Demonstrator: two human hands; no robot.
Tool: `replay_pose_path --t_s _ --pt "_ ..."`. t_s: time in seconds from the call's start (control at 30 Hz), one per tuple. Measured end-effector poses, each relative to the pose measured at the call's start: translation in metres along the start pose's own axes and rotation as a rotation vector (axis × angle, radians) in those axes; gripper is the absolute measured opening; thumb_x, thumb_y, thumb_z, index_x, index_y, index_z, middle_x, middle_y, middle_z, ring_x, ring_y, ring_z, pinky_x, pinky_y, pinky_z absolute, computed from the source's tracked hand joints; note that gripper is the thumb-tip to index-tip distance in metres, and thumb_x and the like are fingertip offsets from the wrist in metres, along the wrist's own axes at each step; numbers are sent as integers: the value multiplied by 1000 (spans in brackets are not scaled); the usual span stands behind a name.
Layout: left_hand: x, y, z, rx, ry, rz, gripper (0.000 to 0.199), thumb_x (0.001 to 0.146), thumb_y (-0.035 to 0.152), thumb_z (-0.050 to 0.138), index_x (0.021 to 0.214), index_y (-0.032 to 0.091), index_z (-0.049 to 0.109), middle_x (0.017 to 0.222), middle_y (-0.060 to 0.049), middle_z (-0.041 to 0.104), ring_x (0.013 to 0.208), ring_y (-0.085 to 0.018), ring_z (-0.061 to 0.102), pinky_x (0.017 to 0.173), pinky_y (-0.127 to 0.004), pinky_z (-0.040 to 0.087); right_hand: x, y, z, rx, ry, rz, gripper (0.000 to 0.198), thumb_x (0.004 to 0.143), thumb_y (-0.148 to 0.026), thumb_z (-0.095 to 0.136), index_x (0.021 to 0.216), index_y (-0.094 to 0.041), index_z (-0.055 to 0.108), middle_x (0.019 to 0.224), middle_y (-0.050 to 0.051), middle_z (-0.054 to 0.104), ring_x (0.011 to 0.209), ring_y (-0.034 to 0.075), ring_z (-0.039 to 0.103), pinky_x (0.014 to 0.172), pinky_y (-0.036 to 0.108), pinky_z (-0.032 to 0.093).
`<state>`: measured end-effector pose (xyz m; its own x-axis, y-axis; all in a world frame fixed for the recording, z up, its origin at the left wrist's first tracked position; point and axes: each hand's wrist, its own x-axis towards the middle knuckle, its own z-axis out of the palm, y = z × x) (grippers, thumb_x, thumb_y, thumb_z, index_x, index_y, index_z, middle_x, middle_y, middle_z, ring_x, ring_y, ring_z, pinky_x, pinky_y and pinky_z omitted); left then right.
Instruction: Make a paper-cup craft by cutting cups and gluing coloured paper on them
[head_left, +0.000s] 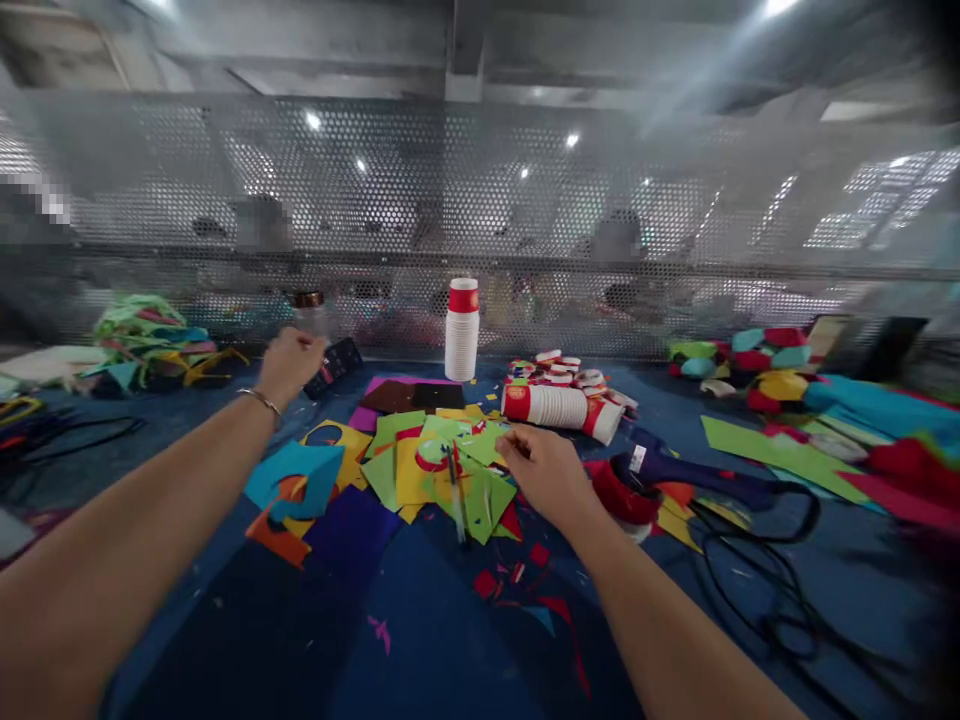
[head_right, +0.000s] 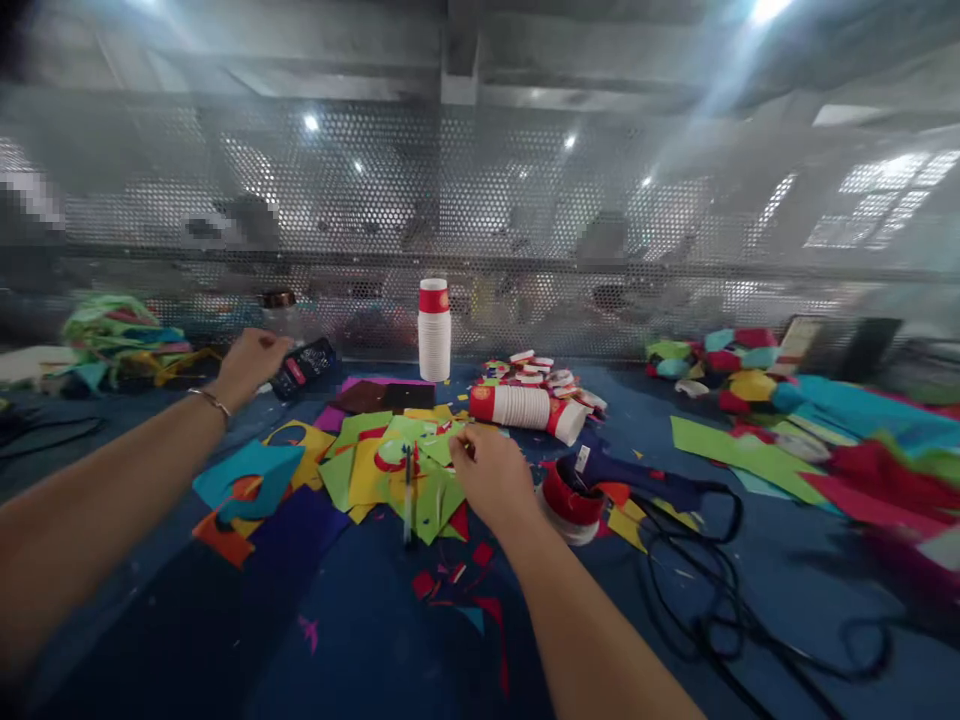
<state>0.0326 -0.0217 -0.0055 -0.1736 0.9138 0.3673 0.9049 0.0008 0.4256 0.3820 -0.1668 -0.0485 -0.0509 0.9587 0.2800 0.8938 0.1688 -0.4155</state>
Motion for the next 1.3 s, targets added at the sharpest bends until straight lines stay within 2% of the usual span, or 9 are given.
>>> replay_pose_path --t_s 0.1,0.23,0.4,0.53,0.77,0.87,1.0,1.1,1.3 --pt "-37 35 11 25 -166 166 30 96 38 60 115 15 63 113 -8 67 97 -21 66 85 -42 56 -1 2 -1 -66 -28 30 22 97 -29 52 84 -20 67 84 4 72 78 18 65 67 27 39" --pt "-105 85 20 63 -383 436 24 90 42 61 84 21 71 87 -2 73 80 -18 66 72 -29 48 -2 2 -3 -154 -100 64 20 98 -32 55 95 -18 69 93 6 71 88 20 67 77 32 49" --pt "-168 120 22 157 -473 502 41 85 54 55 69 19 69 72 -8 71 71 -23 66 57 -30 38 -7 -1 -9 -246 -185 74 32 97 -36 61 122 -16 61 121 9 64 101 21 65 86 43 56" --pt "-179 122 24 212 -544 484 26 82 39 60 70 19 72 75 -8 72 73 -24 67 59 -31 41 -14 -6 -10 -293 -224 54 33 97 -35 61 125 -17 60 125 10 62 104 23 65 88 44 56" --pt "-184 125 29 260 -705 440 30 95 44 61 98 15 66 95 -4 69 82 -17 66 76 -36 55 -21 -12 -9 -341 -250 9 34 97 -35 61 126 -17 60 126 10 62 105 23 64 88 44 56" --pt "-194 129 24 217 -705 431 30 86 45 67 82 15 67 77 -1 67 70 -17 63 64 -30 49 -27 -11 -14 -370 -262 6 34 97 -35 61 126 -17 60 126 10 62 105 23 64 88 44 56" --pt "-209 127 11 101 -681 460 33 73 40 65 50 19 54 49 2 48 51 -14 49 48 -29 28 -45 -7 -24 -421 -252 15 33 97 -35 61 125 -17 60 124 10 62 104 23 65 87 43 56" --pt "-220 126 4 9 -713 500 36 72 37 60 44 20 45 43 4 38 45 -12 39 46 -30 22 -63 -3 -31 -460 -232 25 28 98 -35 59 118 -16 63 116 8 66 99 21 66 85 41 56" --pt "-239 137 7 -90 -744 537 32 70 36 59 45 20 48 42 4 38 43 -11 35 45 -29 21 -86 0 -32 -509 -191 12 19 98 -22 48 101 -17 66 103 10 71 94 26 69 70 33 48"
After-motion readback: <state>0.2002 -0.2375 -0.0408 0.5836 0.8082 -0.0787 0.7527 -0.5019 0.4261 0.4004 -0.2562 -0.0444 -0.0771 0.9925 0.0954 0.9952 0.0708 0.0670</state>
